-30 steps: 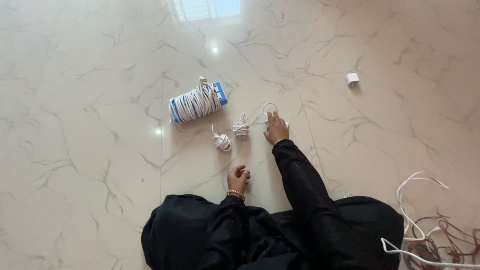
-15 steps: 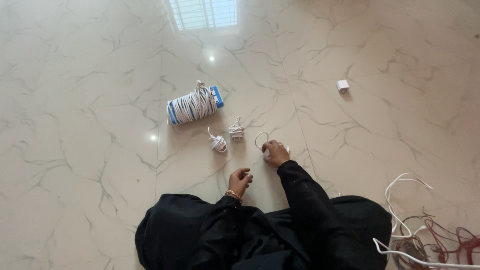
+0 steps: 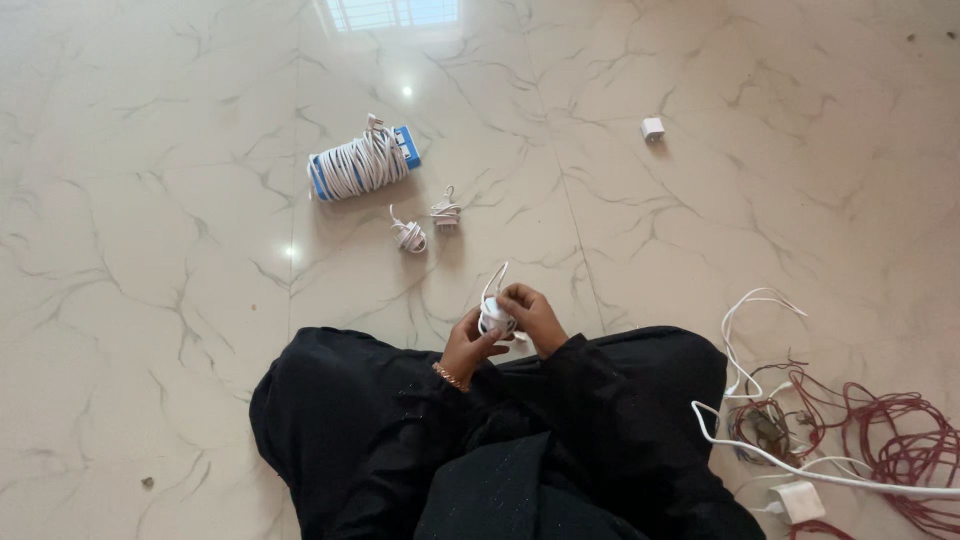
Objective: The person sits on the floor and repeatedly picks up white charging cables, coils them by hand, and places them on the floor. A large spool of white cable and several loose cables are visible nearby.
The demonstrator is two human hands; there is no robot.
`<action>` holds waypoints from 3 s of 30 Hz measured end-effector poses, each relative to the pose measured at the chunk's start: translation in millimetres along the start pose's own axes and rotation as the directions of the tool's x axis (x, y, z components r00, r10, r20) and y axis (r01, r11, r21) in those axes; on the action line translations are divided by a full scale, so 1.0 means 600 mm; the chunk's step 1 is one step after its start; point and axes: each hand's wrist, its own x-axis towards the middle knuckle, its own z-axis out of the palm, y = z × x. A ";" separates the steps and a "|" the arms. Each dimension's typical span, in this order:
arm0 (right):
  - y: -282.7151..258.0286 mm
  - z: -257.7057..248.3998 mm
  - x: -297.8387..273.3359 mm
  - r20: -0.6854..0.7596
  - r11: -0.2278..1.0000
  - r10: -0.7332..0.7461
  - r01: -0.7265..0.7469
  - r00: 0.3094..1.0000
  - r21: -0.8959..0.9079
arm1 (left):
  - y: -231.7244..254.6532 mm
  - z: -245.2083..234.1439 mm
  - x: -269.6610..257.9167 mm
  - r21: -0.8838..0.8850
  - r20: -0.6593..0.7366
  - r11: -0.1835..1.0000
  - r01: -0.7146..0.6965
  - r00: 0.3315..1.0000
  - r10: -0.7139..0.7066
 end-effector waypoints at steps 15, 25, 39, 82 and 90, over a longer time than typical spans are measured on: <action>0.032 0.026 -0.030 0.002 0.697 -0.277 0.202 0.961 -0.688 | -0.035 -0.051 -0.018 0.277 -0.177 0.938 -0.208 0.949 0.262; 0.024 -0.007 -0.007 -0.103 0.999 0.046 -0.045 0.994 0.007 | -0.031 -0.080 -0.013 0.556 -0.396 0.830 -0.051 0.861 0.319; 0.010 0.020 -0.026 -0.025 0.905 -0.184 0.159 0.983 -0.395 | 0.028 0.004 -0.037 0.698 -0.103 0.664 -0.267 0.880 0.463; 0.108 -0.045 0.041 0.160 0.939 -0.041 0.093 0.986 -0.330 | 0.059 -0.020 -0.048 0.265 0.304 0.964 -0.032 0.951 -0.052; 0.111 -0.036 0.028 0.014 0.950 0.062 -0.055 0.998 -0.308 | 0.009 -0.065 -0.019 0.568 -0.074 0.822 -0.045 0.992 0.105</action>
